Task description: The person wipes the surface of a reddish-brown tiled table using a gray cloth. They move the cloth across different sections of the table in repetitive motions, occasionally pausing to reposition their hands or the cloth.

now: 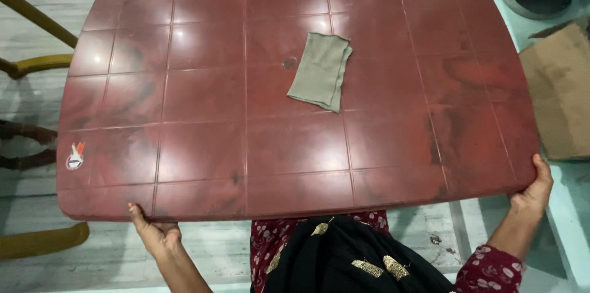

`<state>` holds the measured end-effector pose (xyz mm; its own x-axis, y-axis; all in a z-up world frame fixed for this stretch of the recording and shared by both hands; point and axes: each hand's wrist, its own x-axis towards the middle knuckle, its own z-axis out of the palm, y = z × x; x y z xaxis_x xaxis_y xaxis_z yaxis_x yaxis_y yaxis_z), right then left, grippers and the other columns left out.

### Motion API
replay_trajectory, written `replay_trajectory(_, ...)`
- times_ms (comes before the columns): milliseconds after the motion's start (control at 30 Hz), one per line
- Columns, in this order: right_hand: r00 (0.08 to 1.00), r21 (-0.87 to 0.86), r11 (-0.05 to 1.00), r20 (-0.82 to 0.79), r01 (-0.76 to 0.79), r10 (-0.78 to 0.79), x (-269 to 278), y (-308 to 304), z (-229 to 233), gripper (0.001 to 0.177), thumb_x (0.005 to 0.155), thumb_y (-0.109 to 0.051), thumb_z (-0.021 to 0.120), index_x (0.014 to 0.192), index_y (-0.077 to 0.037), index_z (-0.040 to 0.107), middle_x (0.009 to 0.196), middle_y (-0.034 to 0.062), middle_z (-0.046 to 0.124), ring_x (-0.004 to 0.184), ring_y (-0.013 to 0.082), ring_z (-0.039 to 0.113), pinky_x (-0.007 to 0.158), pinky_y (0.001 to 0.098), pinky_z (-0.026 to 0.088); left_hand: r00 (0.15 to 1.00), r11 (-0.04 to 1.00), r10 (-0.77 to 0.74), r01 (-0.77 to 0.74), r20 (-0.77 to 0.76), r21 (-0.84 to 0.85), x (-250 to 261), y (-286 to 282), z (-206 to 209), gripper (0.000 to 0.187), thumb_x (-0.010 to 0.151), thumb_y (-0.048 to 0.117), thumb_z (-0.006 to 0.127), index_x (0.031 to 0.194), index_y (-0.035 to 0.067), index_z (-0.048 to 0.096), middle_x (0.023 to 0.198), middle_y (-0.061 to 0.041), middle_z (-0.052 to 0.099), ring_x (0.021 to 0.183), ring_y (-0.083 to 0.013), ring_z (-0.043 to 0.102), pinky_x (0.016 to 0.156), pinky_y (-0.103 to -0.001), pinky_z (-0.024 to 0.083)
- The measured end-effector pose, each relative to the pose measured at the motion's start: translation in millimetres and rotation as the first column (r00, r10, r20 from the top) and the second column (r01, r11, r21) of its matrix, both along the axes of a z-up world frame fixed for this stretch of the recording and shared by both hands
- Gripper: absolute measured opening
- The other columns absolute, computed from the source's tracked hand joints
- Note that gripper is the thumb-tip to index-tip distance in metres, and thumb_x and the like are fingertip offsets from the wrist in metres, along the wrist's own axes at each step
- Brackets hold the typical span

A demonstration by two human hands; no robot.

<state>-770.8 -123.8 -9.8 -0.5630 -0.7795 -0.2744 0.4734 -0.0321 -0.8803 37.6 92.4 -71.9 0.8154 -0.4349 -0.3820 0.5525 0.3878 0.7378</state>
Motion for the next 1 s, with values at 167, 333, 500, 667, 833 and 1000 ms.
replay_trajectory(167,0.996,0.078,0.993,-0.036,0.085,-0.083,-14.9,-1.0,-17.1,0.053,0.090,-0.028,0.079,0.135,-0.005,0.065,0.140,0.0128,0.069,0.127,0.0290,0.068,0.109,0.0475,0.056,0.994,0.995,0.094,-0.095,-0.059,-0.012,-2.6,-1.6,-1.8,0.046,0.093,0.042,0.081,0.130,0.019,0.066,0.134,0.004,0.070,0.123,-0.0152,0.067,0.109,-0.038,0.056)
replay_trajectory(333,0.998,-0.049,0.997,-0.011,0.057,-0.058,-30.4,-0.4,-37.3,0.060,0.091,-0.025,0.083,0.140,0.001,0.061,0.145,0.0180,0.067,0.135,0.0335,0.067,0.113,0.0492,0.054,0.982,0.990,0.134,-0.138,-0.134,-0.024,-0.8,2.3,-4.1,0.045,0.090,0.038,0.083,0.130,0.022,0.067,0.134,0.006,0.069,0.124,-0.0146,0.065,0.109,-0.036,0.056)
replay_trajectory(500,0.993,-0.001,0.995,-0.051,0.105,-0.105,-33.1,-2.2,-41.8,0.060,0.087,-0.028,0.083,0.137,-0.002,0.063,0.141,0.0167,0.068,0.131,0.0329,0.068,0.108,0.0486,0.059,0.995,0.995,0.096,-0.097,-0.039,-0.024,-7.4,-0.5,6.8,0.050,0.092,0.042,0.077,0.134,0.020,0.063,0.141,0.003,0.065,0.131,-0.0177,0.062,0.113,-0.040,0.052)
replay_trajectory(667,0.999,-0.077,0.996,-0.019,0.043,-0.045,-35.0,6.5,-44.6,0.057,0.089,-0.026,0.083,0.137,-0.002,0.062,0.141,0.0165,0.066,0.131,0.0310,0.068,0.112,0.0474,0.059,0.995,0.995,0.092,-0.093,-0.026,-0.031,-13.3,-3.8,15.7,0.051,0.094,0.042,0.072,0.137,0.017,0.060,0.144,0.000,0.062,0.132,-0.0192,0.061,0.115,-0.040,0.051)
replay_trajectory(833,0.948,0.028,0.998,-0.317,0.053,-0.041,-36.8,1.8,-39.4,0.045,0.097,-0.027,0.075,0.131,0.001,0.069,0.136,0.0162,0.071,0.125,0.0284,0.069,0.109,0.0394,0.054,0.989,0.989,0.146,-0.146,-0.006,0.031,-14.6,-8.8,7.3,0.046,0.097,0.034,0.068,0.134,0.008,0.062,0.140,-0.007,0.064,0.128,-0.0228,0.062,0.112,-0.040,0.051)
replay_trajectory(1000,0.541,0.185,0.955,-0.840,0.233,0.031,-42.1,-5.2,-38.2,0.026,0.103,-0.012,0.067,0.122,0.004,0.069,0.128,0.0279,0.068,0.122,0.0511,0.055,0.106,0.0568,0.046,0.945,0.977,0.110,-0.159,0.310,0.139,-29.6,-16.4,18.3,0.062,0.100,0.026,0.067,0.151,0.003,0.041,0.154,-0.014,0.048,0.139,-0.0256,0.052,0.119,-0.043,0.046)
